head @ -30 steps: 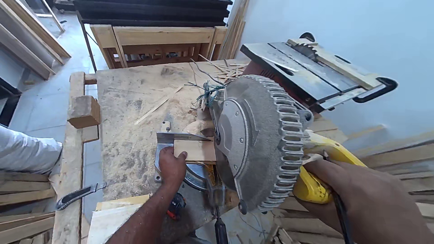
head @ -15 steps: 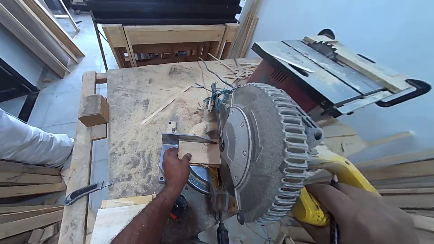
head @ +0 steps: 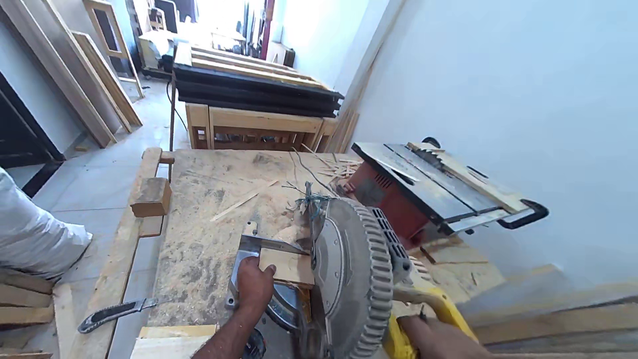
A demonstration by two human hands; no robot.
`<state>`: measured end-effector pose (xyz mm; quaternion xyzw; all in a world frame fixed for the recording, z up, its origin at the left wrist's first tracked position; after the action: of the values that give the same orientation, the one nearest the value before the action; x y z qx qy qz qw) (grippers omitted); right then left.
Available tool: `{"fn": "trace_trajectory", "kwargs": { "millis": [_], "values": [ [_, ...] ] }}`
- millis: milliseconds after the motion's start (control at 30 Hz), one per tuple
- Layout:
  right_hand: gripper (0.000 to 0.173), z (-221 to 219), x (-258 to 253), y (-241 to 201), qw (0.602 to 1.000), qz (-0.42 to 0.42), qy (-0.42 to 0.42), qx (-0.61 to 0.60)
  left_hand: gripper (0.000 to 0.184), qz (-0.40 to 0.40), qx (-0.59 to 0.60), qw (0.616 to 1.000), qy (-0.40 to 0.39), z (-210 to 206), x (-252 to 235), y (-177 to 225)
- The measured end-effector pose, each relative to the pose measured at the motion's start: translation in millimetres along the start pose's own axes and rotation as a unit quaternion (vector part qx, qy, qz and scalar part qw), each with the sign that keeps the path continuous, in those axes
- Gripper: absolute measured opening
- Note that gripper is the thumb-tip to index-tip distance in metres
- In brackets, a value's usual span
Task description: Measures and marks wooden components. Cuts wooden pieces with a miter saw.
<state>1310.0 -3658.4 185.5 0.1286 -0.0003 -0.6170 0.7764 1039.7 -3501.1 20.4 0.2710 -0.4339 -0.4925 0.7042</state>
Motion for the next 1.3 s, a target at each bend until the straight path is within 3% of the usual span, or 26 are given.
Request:
{"fn": "trace_trajectory", "kwargs": {
  "millis": [67,167,233,300,333,367,433,500,567,733,867,1000,1133,1300],
  "values": [
    [0.036,31,-13,12,0.999,0.012,0.019,-0.023,0.037,0.002,-0.008,1.000,-0.002,2,0,-2],
    [0.042,67,-35,44,0.968,0.024,0.248,-0.038,0.036,-0.007,-0.009,1.000,-0.008,0,2,-5],
    [0.046,67,-39,60,0.916,-0.010,0.387,-0.101,0.036,-0.008,-0.015,1.000,-0.017,0,7,-5],
    [0.052,32,-35,70,0.874,-0.076,0.449,-0.168,0.044,-0.012,-0.026,0.999,-0.028,3,15,-4],
    [0.055,0,-32,70,0.868,-0.129,0.433,-0.206,0.057,-0.026,-0.031,0.999,-0.034,5,17,-2],
    [0.060,-40,-30,68,0.876,-0.193,0.364,-0.253,0.077,-0.048,-0.044,0.997,-0.050,8,18,0],
    [0.072,-127,-34,60,0.885,-0.278,0.126,-0.350,0.109,-0.088,-0.124,0.982,-0.110,10,12,6],
    [0.080,-194,-36,51,0.890,-0.277,-0.016,-0.362,0.114,-0.108,-0.252,0.944,-0.185,4,1,11],
    [0.082,-221,-37,52,0.912,-0.259,-0.017,-0.317,0.105,-0.122,-0.339,0.907,-0.220,-4,-13,13],
    [0.072,-248,-28,65,0.924,-0.214,-0.001,-0.317,0.094,-0.159,-0.378,0.881,-0.235,13,-10,-6],
    [0.068,-254,-22,69,0.924,-0.207,0.026,-0.321,0.092,-0.174,-0.379,0.876,-0.242,88,42,-35],
    [0.059,-229,-21,40,0.921,-0.209,0.016,-0.329,0.099,-0.134,-0.366,0.892,-0.228,161,105,-77],
    [0.060,-208,-39,-9,0.918,-0.230,-0.056,-0.318,0.097,-0.138,-0.297,0.930,-0.166,178,115,-115],
    [0.067,-200,-86,-49,0.899,-0.264,-0.112,-0.332,0.104,-0.215,-0.287,0.927,-0.114,155,94,-60]
  ]
}}
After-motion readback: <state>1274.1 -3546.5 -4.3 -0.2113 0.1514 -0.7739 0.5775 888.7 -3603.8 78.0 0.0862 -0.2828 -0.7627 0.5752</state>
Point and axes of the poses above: each hand's wrist, its own x-axis away from the middle knuckle, its own z-axis out of the back of the hand, y = z × x, the point moved 4 cm from there along -x, towards the middle knuckle, and after that the axes turned 6 degrees about -y, right-handed, at the moved point
